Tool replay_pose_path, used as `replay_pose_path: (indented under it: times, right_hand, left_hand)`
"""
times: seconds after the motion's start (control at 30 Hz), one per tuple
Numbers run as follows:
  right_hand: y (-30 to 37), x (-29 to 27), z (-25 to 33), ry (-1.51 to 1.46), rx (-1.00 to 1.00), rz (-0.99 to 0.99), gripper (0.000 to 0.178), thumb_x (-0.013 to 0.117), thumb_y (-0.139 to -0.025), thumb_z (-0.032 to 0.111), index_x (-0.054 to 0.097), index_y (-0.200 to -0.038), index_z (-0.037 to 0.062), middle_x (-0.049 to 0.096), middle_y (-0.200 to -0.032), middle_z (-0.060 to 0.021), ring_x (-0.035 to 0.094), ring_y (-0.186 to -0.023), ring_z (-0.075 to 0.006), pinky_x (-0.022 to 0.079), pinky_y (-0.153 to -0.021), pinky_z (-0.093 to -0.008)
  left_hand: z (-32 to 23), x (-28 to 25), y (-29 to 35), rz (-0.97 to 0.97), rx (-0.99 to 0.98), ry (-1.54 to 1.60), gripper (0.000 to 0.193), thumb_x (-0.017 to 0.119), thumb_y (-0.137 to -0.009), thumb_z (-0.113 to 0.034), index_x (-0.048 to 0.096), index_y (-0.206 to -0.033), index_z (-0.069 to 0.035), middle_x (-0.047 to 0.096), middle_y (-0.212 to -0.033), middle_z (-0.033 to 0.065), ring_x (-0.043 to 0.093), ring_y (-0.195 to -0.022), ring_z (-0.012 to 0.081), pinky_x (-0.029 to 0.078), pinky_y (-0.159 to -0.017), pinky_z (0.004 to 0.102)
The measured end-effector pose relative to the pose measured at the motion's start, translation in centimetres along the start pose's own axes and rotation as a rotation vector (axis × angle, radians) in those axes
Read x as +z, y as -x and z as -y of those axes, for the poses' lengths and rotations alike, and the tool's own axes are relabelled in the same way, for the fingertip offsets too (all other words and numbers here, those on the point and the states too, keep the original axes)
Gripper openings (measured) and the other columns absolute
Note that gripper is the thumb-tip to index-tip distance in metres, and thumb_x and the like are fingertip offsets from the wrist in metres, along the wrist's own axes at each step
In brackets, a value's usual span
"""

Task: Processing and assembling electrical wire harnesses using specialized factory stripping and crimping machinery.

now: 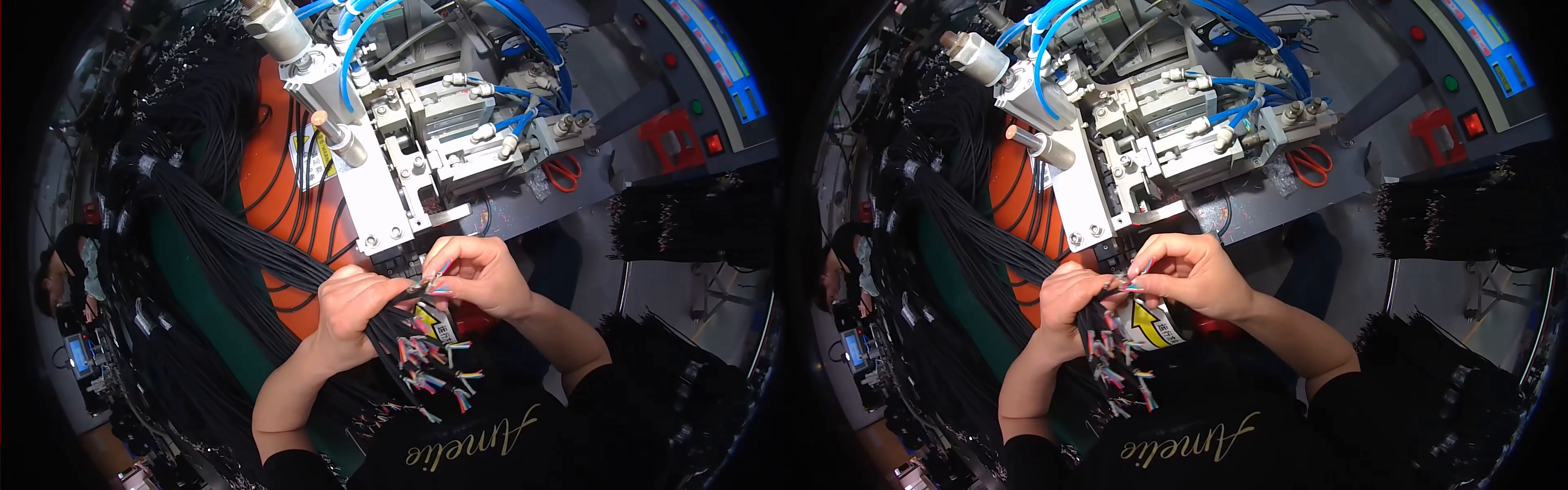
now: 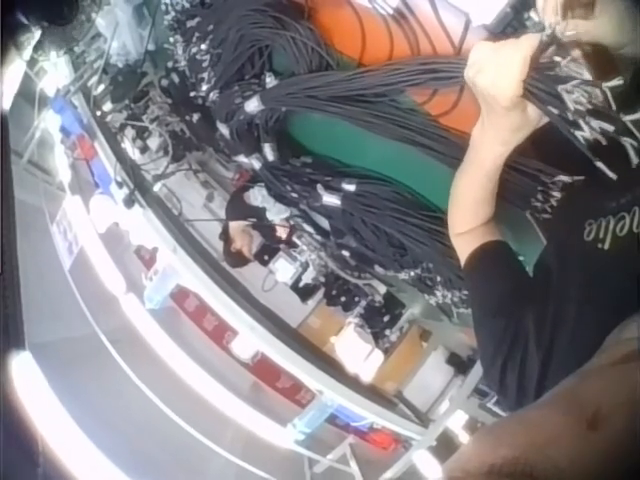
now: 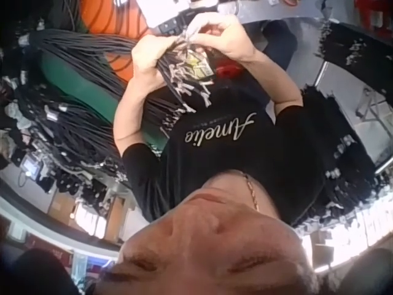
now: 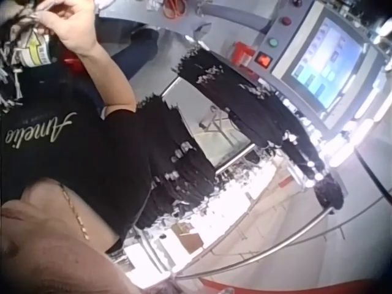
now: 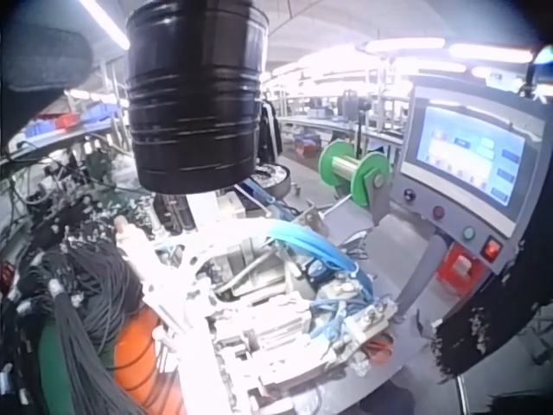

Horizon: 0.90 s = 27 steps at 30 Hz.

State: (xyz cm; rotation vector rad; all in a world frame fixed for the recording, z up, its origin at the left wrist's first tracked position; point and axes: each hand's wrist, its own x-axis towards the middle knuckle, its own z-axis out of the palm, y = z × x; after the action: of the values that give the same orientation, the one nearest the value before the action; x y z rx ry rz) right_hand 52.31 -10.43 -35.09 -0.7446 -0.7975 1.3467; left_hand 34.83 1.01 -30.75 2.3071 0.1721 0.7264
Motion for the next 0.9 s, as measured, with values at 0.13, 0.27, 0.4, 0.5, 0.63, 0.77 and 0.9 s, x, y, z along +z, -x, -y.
replay_pose_path:
  times: [0.13, 0.27, 0.4, 0.5, 0.63, 0.77, 0.9]
  right_hand:
    - [0.2, 0.6, -2.1, 0.460, -0.194, -0.198, 0.016, 0.055, -0.098, 0.009, 0.063, -0.100, -0.0047, 0.062, -0.097, -0.0109, 0.063, -0.071, -0.0126, 0.048, -0.062, -0.0233]
    - [0.4, 2.6, -3.7, 0.839, -0.283, -0.269, 0.025, 0.066, -0.088, 0.002, 0.065, -0.112, -0.0028, 0.063, -0.100, -0.0085, 0.062, -0.080, -0.0105, 0.050, -0.069, -0.0261]
    - [1.0, 2.1, -2.1, 0.921, -0.526, -0.231, 0.021, 0.061, -0.092, 0.003, 0.066, -0.112, -0.0037, 0.064, -0.099, -0.0089, 0.062, -0.084, -0.0110, 0.051, -0.074, -0.0269]
    - [1.1, 0.7, -0.3, 0.483, -0.178, -0.156, 0.023, 0.057, -0.098, 0.010, 0.066, -0.112, -0.0050, 0.064, -0.103, -0.0118, 0.064, -0.085, -0.0144, 0.052, -0.077, -0.0269]
    - [0.6, -0.1, 0.0, 0.173, 0.047, -0.071, 0.024, 0.055, -0.099, 0.011, 0.066, -0.113, -0.0060, 0.064, -0.106, -0.0137, 0.066, -0.086, -0.0171, 0.053, -0.079, -0.0273]
    - [0.5, -0.3, 0.1, 0.051, 0.079, -0.022, 0.022, 0.057, -0.097, 0.006, 0.065, -0.113, -0.0067, 0.064, -0.106, -0.0142, 0.066, -0.087, -0.0174, 0.053, -0.078, -0.0266]
    - [0.4, -0.2, 0.1, 0.070, 0.045, -0.026, 0.021, 0.058, -0.096, 0.001, 0.065, -0.114, -0.0071, 0.064, -0.104, -0.0140, 0.066, -0.083, -0.0163, 0.053, -0.071, -0.0237]
  left_hand:
    - [-1.1, 0.4, -0.6, 0.102, -0.128, -0.195, 0.031, 0.078, -0.070, -0.017, 0.066, -0.095, -0.003, 0.065, -0.068, 0.0051, 0.060, -0.054, 0.0206, 0.038, -0.053, 0.0314]
    - [-0.7, 0.9, 0.4, -0.045, -0.094, -0.202, 0.034, 0.077, -0.070, -0.018, 0.066, -0.097, -0.002, 0.063, -0.069, 0.0052, 0.059, -0.054, 0.0207, 0.038, -0.054, 0.0318]
    - [-0.6, 1.1, 1.2, -0.064, -0.027, -0.284, 0.032, 0.075, -0.072, -0.017, 0.065, -0.097, 0.000, 0.061, -0.068, 0.0047, 0.058, -0.055, 0.0200, 0.038, -0.054, 0.0321]
    - [-0.5, 0.9, 0.9, -0.004, 0.078, -0.347, 0.028, 0.073, -0.074, -0.014, 0.064, -0.095, 0.002, 0.060, -0.067, 0.0041, 0.058, -0.055, 0.0192, 0.038, -0.054, 0.0320]
    - [-0.6, 0.9, 1.0, 0.023, 0.083, -0.395, 0.025, 0.072, -0.076, -0.014, 0.063, -0.094, 0.002, 0.059, -0.066, 0.0034, 0.057, -0.054, 0.0188, 0.038, -0.054, 0.0317]
    - [-0.5, 0.8, 0.9, 0.039, 0.037, -0.337, 0.027, 0.074, -0.076, -0.017, 0.063, -0.094, 0.001, 0.063, -0.069, 0.0036, 0.060, -0.056, 0.0189, 0.039, -0.054, 0.0311]
    - [-0.4, 0.7, 0.6, 0.029, -0.002, -0.227, 0.032, 0.077, -0.073, -0.021, 0.064, -0.094, -0.002, 0.066, -0.072, 0.0044, 0.064, -0.060, 0.0189, 0.039, -0.055, 0.0303]
